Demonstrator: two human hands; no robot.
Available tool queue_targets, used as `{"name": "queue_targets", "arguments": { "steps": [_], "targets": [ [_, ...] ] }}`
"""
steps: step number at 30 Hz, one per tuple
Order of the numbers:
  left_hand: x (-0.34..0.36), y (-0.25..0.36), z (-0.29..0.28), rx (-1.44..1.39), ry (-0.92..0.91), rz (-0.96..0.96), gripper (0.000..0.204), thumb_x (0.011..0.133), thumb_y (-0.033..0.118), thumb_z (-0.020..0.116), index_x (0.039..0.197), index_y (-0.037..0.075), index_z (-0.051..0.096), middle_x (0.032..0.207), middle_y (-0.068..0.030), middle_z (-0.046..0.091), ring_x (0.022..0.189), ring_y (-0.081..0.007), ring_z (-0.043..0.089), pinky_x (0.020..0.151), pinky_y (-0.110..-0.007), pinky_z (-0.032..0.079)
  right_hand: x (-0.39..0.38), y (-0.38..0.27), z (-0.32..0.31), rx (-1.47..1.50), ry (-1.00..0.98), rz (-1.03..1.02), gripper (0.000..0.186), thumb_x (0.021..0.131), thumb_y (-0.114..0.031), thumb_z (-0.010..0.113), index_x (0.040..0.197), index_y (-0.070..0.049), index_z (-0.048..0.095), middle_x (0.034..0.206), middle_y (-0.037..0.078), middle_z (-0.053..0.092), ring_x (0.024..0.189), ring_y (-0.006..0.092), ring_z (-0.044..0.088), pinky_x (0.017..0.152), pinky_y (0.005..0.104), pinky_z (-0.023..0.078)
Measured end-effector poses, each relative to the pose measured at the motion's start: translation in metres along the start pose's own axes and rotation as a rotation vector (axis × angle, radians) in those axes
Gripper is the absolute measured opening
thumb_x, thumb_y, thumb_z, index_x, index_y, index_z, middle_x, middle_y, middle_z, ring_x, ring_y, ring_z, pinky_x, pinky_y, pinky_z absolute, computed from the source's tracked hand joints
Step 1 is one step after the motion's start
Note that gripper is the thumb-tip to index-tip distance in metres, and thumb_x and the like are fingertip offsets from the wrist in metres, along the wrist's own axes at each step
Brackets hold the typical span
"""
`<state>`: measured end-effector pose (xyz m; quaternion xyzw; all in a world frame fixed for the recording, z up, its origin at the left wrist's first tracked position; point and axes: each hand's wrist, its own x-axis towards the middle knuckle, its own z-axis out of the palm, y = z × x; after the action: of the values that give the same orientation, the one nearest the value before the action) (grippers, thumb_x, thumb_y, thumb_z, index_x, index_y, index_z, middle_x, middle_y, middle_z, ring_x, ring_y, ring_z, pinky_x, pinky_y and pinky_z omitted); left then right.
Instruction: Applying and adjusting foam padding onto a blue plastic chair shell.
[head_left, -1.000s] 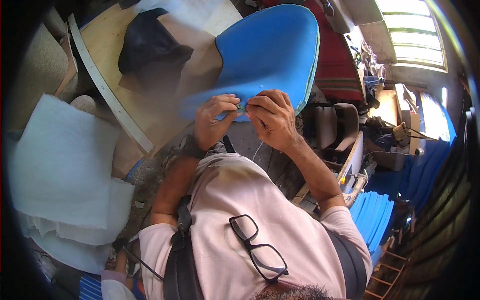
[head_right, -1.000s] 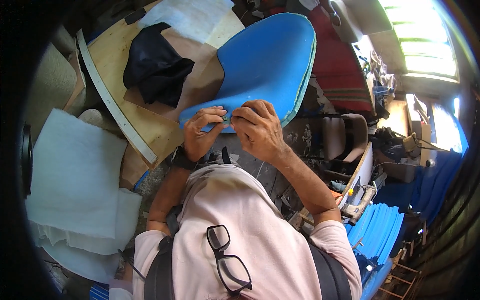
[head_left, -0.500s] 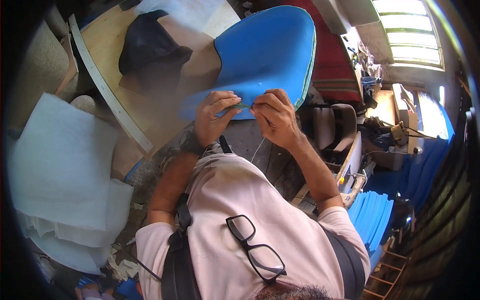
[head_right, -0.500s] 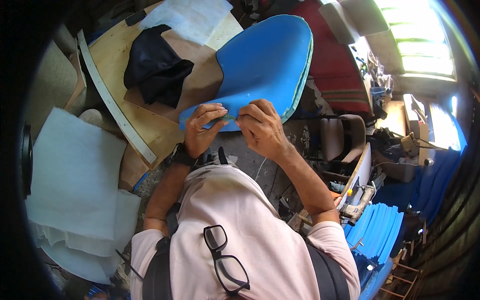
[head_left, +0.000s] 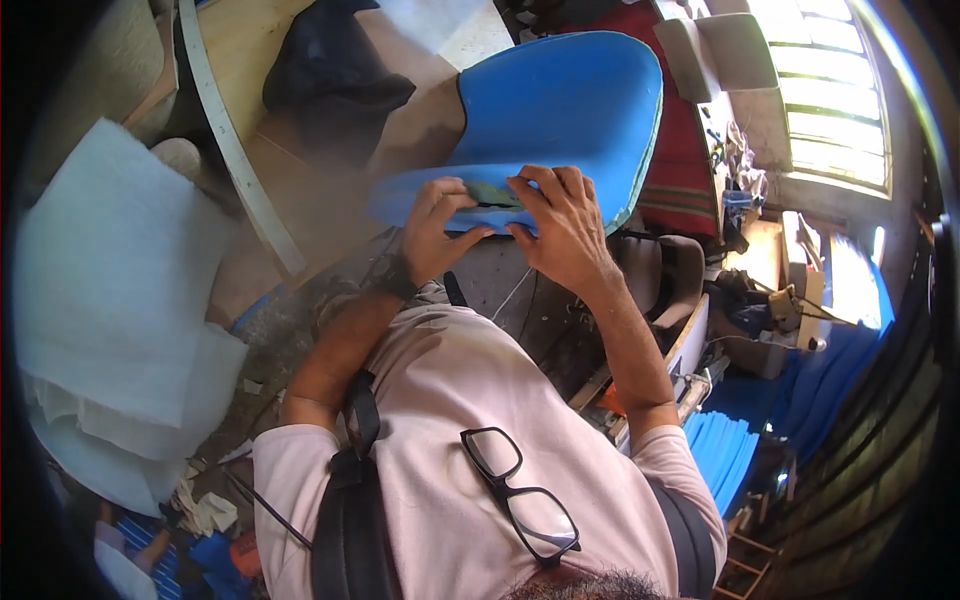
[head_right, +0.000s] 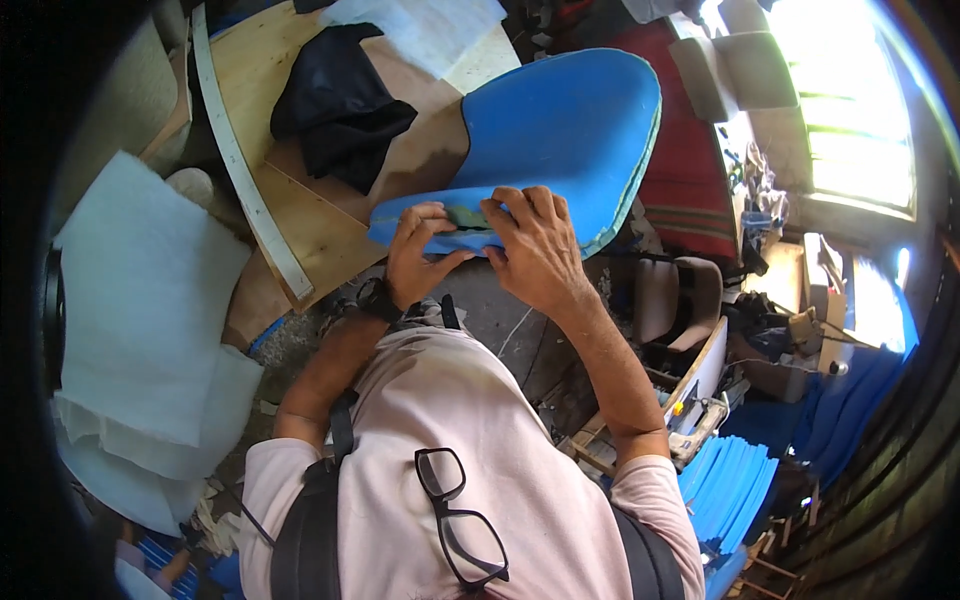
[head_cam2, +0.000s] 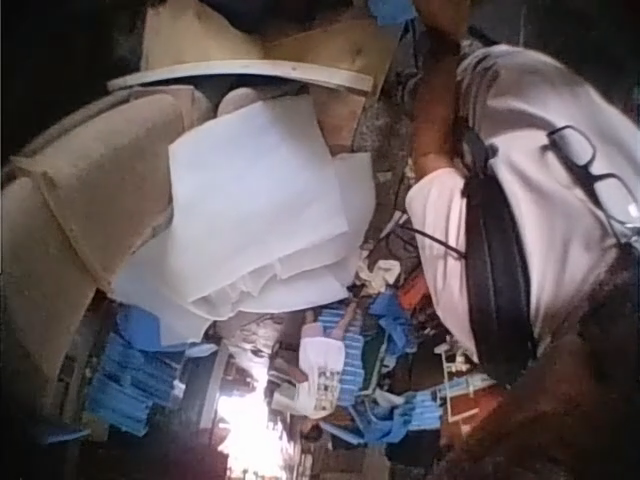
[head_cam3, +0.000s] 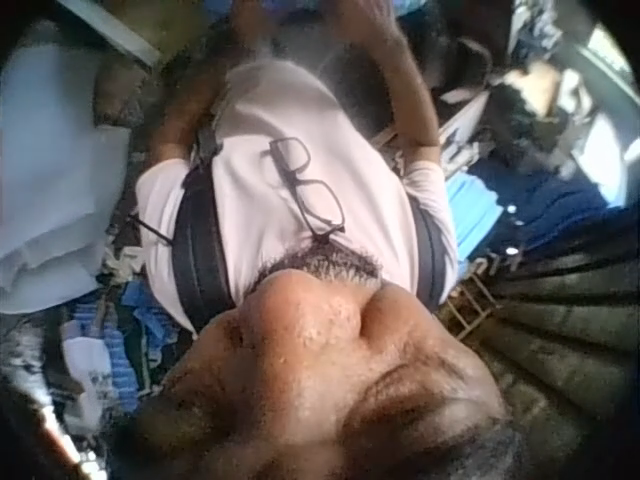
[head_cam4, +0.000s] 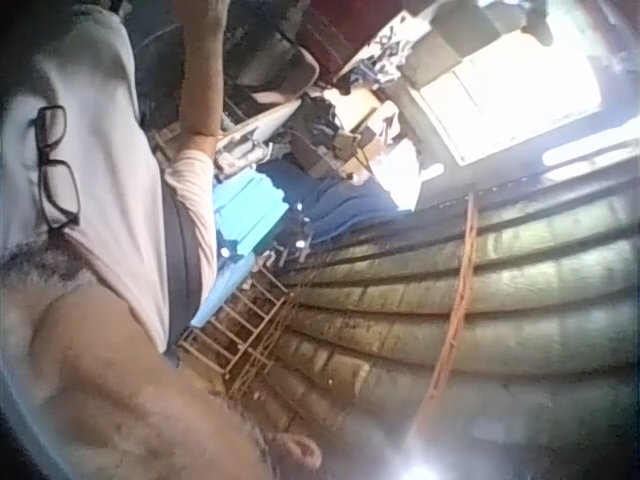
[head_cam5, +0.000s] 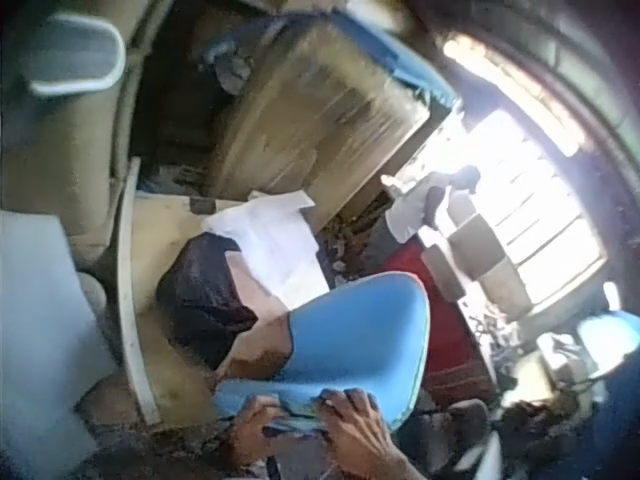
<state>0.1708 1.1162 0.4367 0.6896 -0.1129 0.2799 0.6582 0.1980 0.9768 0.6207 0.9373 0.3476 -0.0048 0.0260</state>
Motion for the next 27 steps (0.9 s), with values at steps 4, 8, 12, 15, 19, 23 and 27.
{"name": "queue_targets", "arguments": {
  "steps": [4,8,12,15,19,23,27],
  "targets": [
    [-0.007,-0.003,0.0,0.142,-0.02,-0.006,0.036,0.069,0.015,0.091,0.093,0.007,0.066,0.106,-0.0083,0.065,0.105,-0.0314,0.062,0.096,-0.044,0.047,0.001,0.001,0.002,-0.036,-0.017,0.023,0.059,0.069,-0.018,0.088,0.125,-0.007,0.069,0.129,0.006,0.06,0.116,0.028,0.053,0.102,0.0443,0.043],
    [-0.006,-0.002,0.0,0.06,-0.069,0.061,0.028,0.071,0.013,0.088,0.088,0.007,0.066,0.105,-0.0073,0.065,0.103,-0.031,0.062,0.095,-0.045,0.045,0.001,0.001,0.002,-0.001,-0.016,0.034,0.054,0.069,-0.018,0.088,0.12,-0.009,0.073,0.127,0.003,0.062,0.114,0.0275,0.054,0.1,0.0434,0.043],
    [0.001,-0.001,0.0,0.039,0.02,0.126,0.024,0.074,0.006,0.085,0.087,0.006,0.064,0.105,-0.0079,0.067,0.109,-0.0317,0.063,0.095,-0.047,0.048,0.001,0.002,0.002,-0.006,0.015,0.009,0.048,0.072,-0.02,0.087,0.116,-0.01,0.074,0.124,0.003,0.063,0.112,0.0268,0.055,0.099,0.0429,0.044],
    [0.011,0.0,0.003,-0.065,-0.015,0.096,0.022,0.078,0.002,0.082,0.087,0.005,0.062,0.105,-0.0088,0.068,0.108,-0.0324,0.064,0.095,-0.048,0.05,0.001,0.002,0.005,-0.008,0.031,-0.004,0.042,0.075,-0.021,0.085,0.114,-0.009,0.075,0.121,0.002,0.064,0.11,0.026,0.055,0.097,0.0422,0.044],
    [0.03,0.005,-0.003,-0.205,-0.052,0.05,0.018,0.086,0.0,0.077,0.09,0.003,0.06,0.104,-0.01,0.07,0.102,-0.0323,0.067,0.095,-0.046,0.052,0.002,0.001,0.012,0.013,0.096,0.02,0.032,0.079,-0.022,0.084,0.107,-0.009,0.075,0.116,0.001,0.065,0.106,0.0253,0.057,0.094,0.0419,0.045],
    [0.058,-0.002,-0.026,-0.289,0.098,-0.122,0.015,0.09,0.002,0.074,0.095,0.003,0.06,0.102,-0.0111,0.071,0.098,-0.0278,0.068,0.086,-0.039,0.054,0.003,0.001,0.012,-0.003,0.137,0.01,0.032,0.078,-0.023,0.084,0.105,-0.009,0.074,0.113,0.001,0.065,0.105,0.0257,0.058,0.093,0.0424,0.046],
    [0.054,0.001,-0.032,-0.198,-0.032,0.113,0.029,0.081,0.011,0.085,0.1,0.005,0.064,0.106,-0.0121,0.068,0.096,-0.0306,0.066,0.084,-0.039,0.053,0.002,0.003,0.006,0.026,0.068,-0.009,0.048,0.071,-0.025,0.088,0.114,-0.009,0.072,0.117,0.003,0.064,0.107,0.0266,0.058,0.094,0.0427,0.046]
  ]
}}
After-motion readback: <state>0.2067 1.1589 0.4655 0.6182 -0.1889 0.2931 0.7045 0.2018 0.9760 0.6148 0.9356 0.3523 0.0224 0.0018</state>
